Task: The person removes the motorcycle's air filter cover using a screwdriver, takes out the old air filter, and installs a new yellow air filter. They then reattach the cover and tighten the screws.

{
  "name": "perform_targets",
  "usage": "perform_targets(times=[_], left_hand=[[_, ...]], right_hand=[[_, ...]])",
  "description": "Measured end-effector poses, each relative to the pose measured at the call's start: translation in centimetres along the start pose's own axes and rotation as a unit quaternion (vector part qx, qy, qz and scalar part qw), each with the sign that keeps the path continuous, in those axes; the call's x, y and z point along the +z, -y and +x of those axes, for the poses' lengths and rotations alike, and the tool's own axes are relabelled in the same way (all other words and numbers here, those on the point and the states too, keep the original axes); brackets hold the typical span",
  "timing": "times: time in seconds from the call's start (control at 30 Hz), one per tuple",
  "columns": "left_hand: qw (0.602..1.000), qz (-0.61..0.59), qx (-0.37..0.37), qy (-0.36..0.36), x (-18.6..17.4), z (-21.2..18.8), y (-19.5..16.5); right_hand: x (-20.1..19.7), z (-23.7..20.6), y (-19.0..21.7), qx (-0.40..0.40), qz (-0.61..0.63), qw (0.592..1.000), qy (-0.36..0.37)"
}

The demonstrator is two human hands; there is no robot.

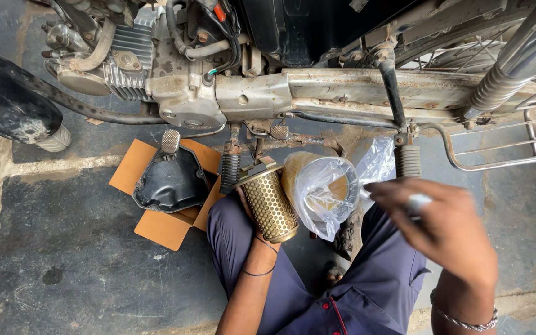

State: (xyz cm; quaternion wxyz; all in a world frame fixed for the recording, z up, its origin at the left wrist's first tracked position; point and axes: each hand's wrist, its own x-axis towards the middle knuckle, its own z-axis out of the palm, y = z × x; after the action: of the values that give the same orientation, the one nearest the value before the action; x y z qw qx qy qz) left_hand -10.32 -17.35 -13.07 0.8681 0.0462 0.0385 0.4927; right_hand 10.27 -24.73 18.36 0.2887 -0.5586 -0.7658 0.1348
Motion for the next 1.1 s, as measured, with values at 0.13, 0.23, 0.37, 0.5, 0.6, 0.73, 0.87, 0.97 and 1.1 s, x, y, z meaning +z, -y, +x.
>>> perform_targets(times=[0.13, 0.23, 0.37, 0.5, 0.6, 0.73, 0.87, 0.97, 1.1], left_hand=[[1.0, 0.004, 0.008, -0.004, -0.7, -0.2, -0.2], [1.0, 0.006, 0.007, -0.009, -1.0, -0.6, -0.1], [1.0, 0.007, 0.01, -0.009, -1.0, -0.5, -0.1], [1.0, 0.008, 0.029, -0.008, -0.8, 0.0, -0.2], [0.999, 0.008, 0.036, -0.008, -0.9, 0.2, -0.3], [0.999, 0.007, 0.029, -0.014, -1.3, -0.3, -0.2], [1.0, 0.01, 0.025, -0.016, -1.6, -0.7, -0.1], [0.999, 0.015, 0.031, -0.019, -1.6, -0.5, -0.2], [0.998, 0.014, 0.059, -0.015, -1.4, 0.1, -0.3]], right_hand=[[2.3, 0.6, -1.3, 0.033, -0.074, 0.967, 0.241], [3.3, 0.8, -1.4, 0.013, -0.087, 0.961, 0.263], [2.9, 0.4, -1.9, -0.044, -0.075, 0.986, 0.143], [0.5, -2.8, -2.4, -0.067, -0.079, 0.995, 0.005], [-0.5, -4.8, -2.0, -0.02, -0.061, 0.997, -0.044], [-0.8, -3.4, -1.1, 0.016, -0.043, 0.999, -0.003], [0.0, 0.1, 0.6, -0.053, -0.121, 0.988, 0.086], [1.0, 1.3, 1.4, -0.023, -0.163, 0.98, 0.113], [0.3, -0.8, 1.3, 0.076, -0.192, 0.978, 0.021]])
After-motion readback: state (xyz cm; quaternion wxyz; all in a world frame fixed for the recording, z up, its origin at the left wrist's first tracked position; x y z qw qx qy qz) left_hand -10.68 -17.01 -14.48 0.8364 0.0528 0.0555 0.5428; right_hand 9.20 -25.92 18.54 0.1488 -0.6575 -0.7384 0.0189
